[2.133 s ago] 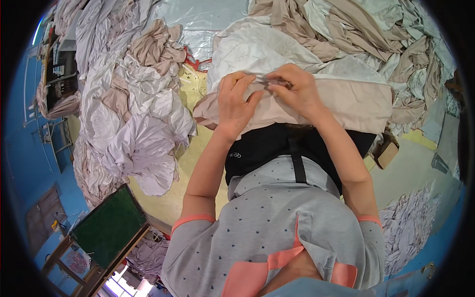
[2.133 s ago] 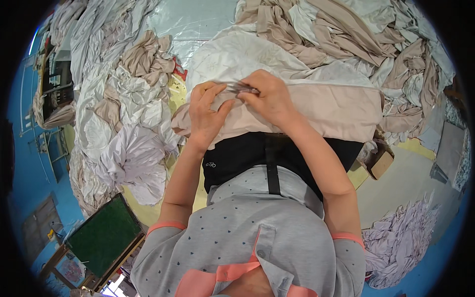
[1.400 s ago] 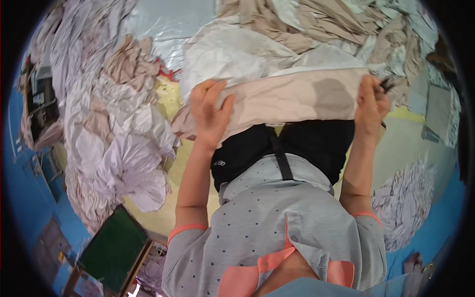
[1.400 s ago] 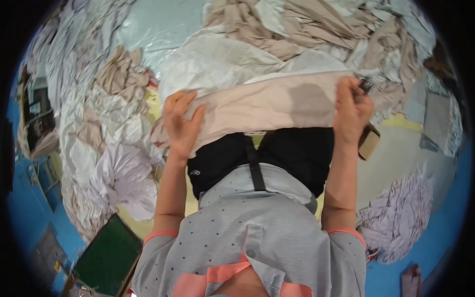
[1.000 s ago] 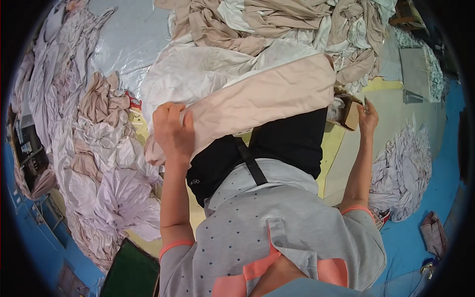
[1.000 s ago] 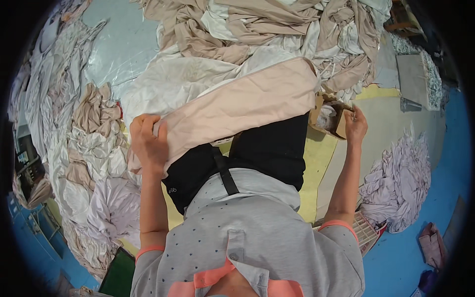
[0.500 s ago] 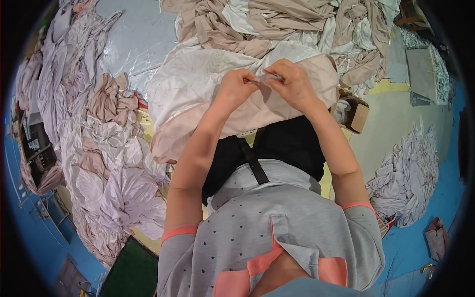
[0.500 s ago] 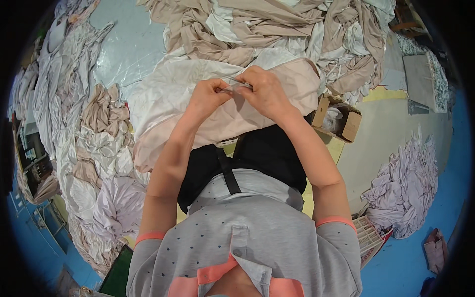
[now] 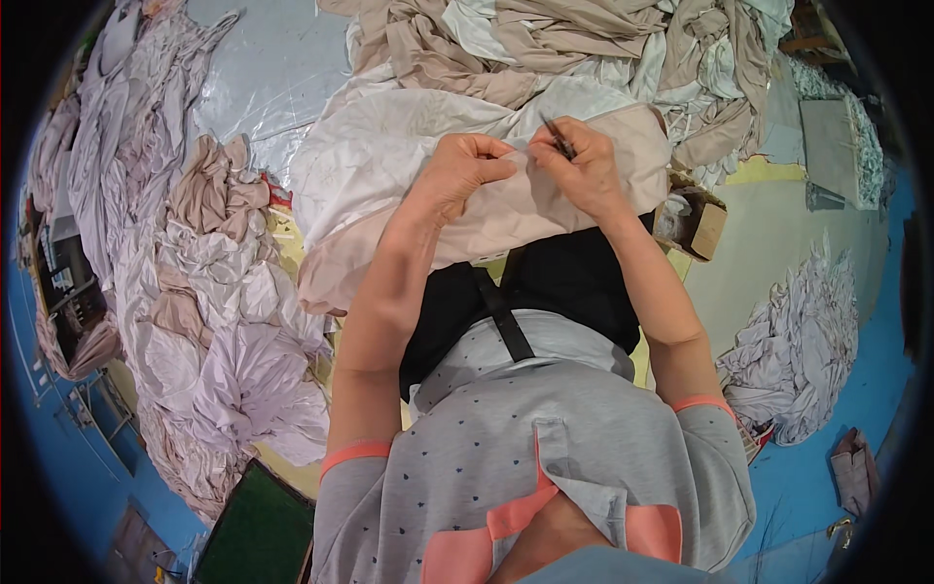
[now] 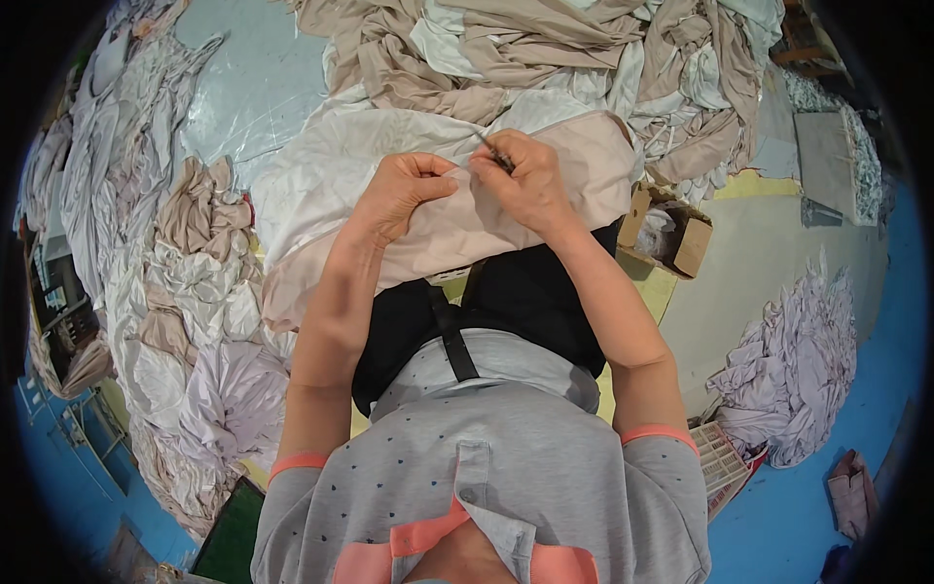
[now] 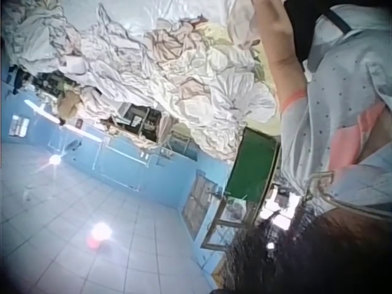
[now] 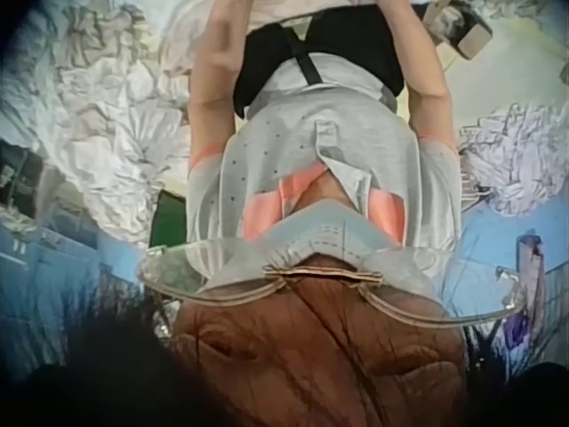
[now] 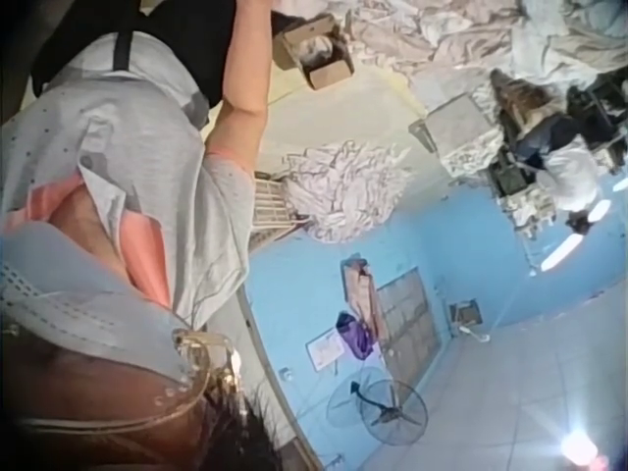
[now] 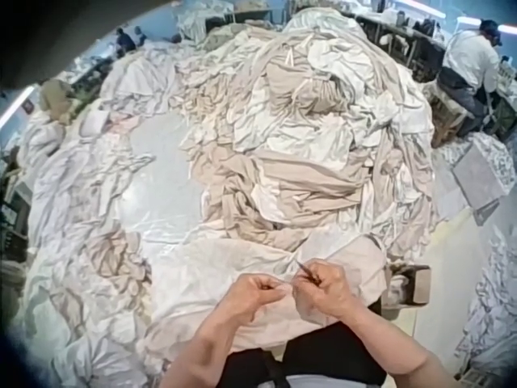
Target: Removing excess threads and inspecting fabric pieces in a production setting.
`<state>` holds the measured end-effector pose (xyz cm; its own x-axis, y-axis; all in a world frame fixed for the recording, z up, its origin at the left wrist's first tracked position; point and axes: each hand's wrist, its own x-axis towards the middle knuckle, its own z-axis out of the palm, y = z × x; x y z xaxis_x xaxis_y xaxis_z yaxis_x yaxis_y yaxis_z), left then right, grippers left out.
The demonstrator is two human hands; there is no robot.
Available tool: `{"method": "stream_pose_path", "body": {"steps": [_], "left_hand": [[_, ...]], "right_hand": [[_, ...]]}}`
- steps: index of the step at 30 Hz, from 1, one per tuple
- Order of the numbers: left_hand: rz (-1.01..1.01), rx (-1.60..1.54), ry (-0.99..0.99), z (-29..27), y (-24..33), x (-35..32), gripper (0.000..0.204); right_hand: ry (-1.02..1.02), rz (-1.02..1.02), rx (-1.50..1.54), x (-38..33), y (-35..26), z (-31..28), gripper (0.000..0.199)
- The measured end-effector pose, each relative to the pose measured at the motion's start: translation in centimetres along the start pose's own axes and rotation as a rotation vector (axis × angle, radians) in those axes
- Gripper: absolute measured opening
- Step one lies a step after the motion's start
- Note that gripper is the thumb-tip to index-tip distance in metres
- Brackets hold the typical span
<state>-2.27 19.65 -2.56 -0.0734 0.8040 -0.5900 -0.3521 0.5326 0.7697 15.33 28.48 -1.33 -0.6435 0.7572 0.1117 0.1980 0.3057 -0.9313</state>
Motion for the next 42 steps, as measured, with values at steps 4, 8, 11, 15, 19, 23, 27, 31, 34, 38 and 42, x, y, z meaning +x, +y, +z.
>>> {"method": "stream_pose_path", "body": {"steps": [4, 8, 11, 15, 19, 23, 27, 31, 34, 38, 42], "left_hand": [[-0.042, -0.031, -0.007, -0.2, 0.1, 0.1, 0.016], [-0.029, -0.044, -0.012, -0.4, 0.1, 0.2, 0.016], [0.015, -0.075, -0.022, -0.5, -0.2, 0.1, 0.018], [0.016, -0.033, -0.019, -0.1, 0.1, 0.3, 0.017], [0.049, 0.053, 0.0, 0.7, 0.4, 0.4, 0.016], [0.098, 0.143, -0.02, 2.5, 0.9, 1.7, 0.018], [0.135, 0.201, -0.057, 5.2, 1.4, 3.8, 0.021], [0.25, 0.327, 0.0, 7.6, 1.3, 6.3, 0.024], [0.341, 0.361, 0.032, 10.1, 2.2, 7.9, 0.026], [0.385, 0.365, 0.032, 12.8, 3.8, 8.8, 0.024], [0.34, 0.328, 0.007, 12.9, 3.6, 9.7, 0.02]], "right_hand": [[0.056, 0.259, 0.193, -0.2, 0.6, -0.8, 0.007], [0.257, 0.343, 0.581, -0.8, -0.3, -3.8, 0.013], [0.502, 0.307, 0.624, -2.3, -1.1, -8.0, 0.013], [0.73, 0.276, 0.438, -7.6, 3.5, -14.9, 0.018], [0.705, 0.55, 0.103, -14.3, 9.7, -20.2, 0.017], [0.507, 0.741, -0.645, -18.6, 14.1, -22.5, 0.025], [0.601, 0.523, -0.675, -16.9, 14.5, -21.0, 0.054], [0.602, 0.231, -0.288, -8.8, 8.3, -16.0, 0.044], [0.504, 0.13, -0.245, -4.4, 5.3, -14.2, 0.035], [0.365, 0.152, -0.164, -1.2, 4.5, -13.0, 0.023], [0.264, 0.044, -0.238, 0.1, 3.8, -12.2, 0.02]]}}
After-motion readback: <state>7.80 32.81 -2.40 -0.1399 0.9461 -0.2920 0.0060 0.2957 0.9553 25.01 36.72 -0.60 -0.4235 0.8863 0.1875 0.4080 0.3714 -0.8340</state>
